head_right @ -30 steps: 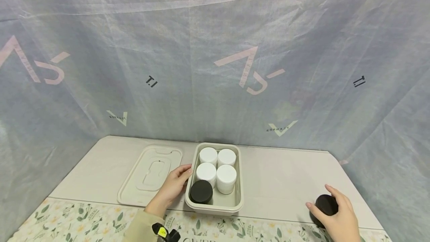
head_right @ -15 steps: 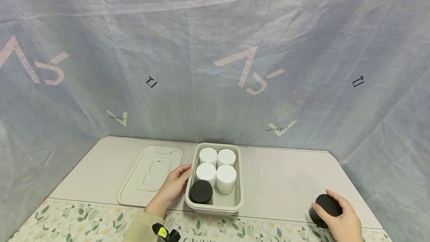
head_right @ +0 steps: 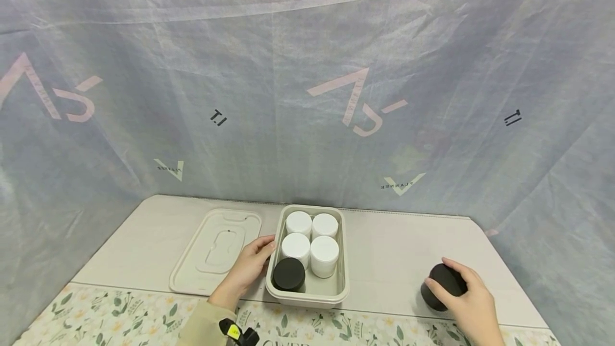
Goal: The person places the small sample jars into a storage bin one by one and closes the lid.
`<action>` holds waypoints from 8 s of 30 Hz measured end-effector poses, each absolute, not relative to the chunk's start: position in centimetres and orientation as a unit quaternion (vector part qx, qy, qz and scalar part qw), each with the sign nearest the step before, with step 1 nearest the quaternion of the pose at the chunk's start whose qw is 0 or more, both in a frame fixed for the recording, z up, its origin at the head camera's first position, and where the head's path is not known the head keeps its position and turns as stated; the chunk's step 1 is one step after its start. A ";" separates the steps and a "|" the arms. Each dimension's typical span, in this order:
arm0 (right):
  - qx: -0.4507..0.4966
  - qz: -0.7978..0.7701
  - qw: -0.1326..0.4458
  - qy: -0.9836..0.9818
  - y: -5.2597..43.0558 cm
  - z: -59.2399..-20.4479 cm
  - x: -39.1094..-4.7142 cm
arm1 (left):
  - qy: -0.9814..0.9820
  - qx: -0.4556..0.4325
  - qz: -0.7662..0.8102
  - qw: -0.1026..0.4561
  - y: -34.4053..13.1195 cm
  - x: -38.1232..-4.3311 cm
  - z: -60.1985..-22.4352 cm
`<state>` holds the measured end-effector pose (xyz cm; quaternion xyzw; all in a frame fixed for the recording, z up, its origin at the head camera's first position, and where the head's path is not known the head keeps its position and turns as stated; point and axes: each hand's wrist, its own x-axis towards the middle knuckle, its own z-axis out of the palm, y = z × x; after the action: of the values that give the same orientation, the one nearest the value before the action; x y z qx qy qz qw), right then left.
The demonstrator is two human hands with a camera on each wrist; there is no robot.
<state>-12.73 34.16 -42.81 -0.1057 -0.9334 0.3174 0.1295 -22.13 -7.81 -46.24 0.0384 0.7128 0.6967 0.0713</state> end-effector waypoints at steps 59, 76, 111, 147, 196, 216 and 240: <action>0.255 0.429 0.203 -0.842 19.0 -38.8 -17.6 | 0.716 0.034 0.692 0.079 -7.8 -22.1 -45.6; 0.286 0.423 0.167 -0.844 16.7 -40.5 -17.3 | 0.724 0.036 0.685 0.077 -7.8 -21.0 -43.5; 0.271 0.330 0.140 -0.893 16.0 -42.9 -17.2 | 0.722 0.030 0.688 0.070 -7.7 -22.2 -45.8; 0.271 0.330 0.133 -0.895 14.0 -41.3 -17.7 | 0.778 0.008 0.627 0.042 -10.1 -22.4 -45.3; -0.035 0.711 -0.206 -0.671 -3.5 -42.3 -18.0 | 0.890 -0.087 0.445 0.050 -25.0 -20.6 -42.5; 0.036 0.700 -0.180 -0.690 -3.7 -39.9 -17.4 | 0.759 -0.044 0.649 0.014 -23.0 -18.5 -39.4; 0.017 0.792 -0.070 -0.606 -1.4 -36.9 -18.1 | 0.753 -0.044 0.655 0.054 -18.1 -18.2 -42.1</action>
<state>-18.06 -1.36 -36.88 0.0175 -0.6064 0.7919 -0.0695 -18.21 -18.12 -42.12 -0.0441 0.7526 0.6547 0.0541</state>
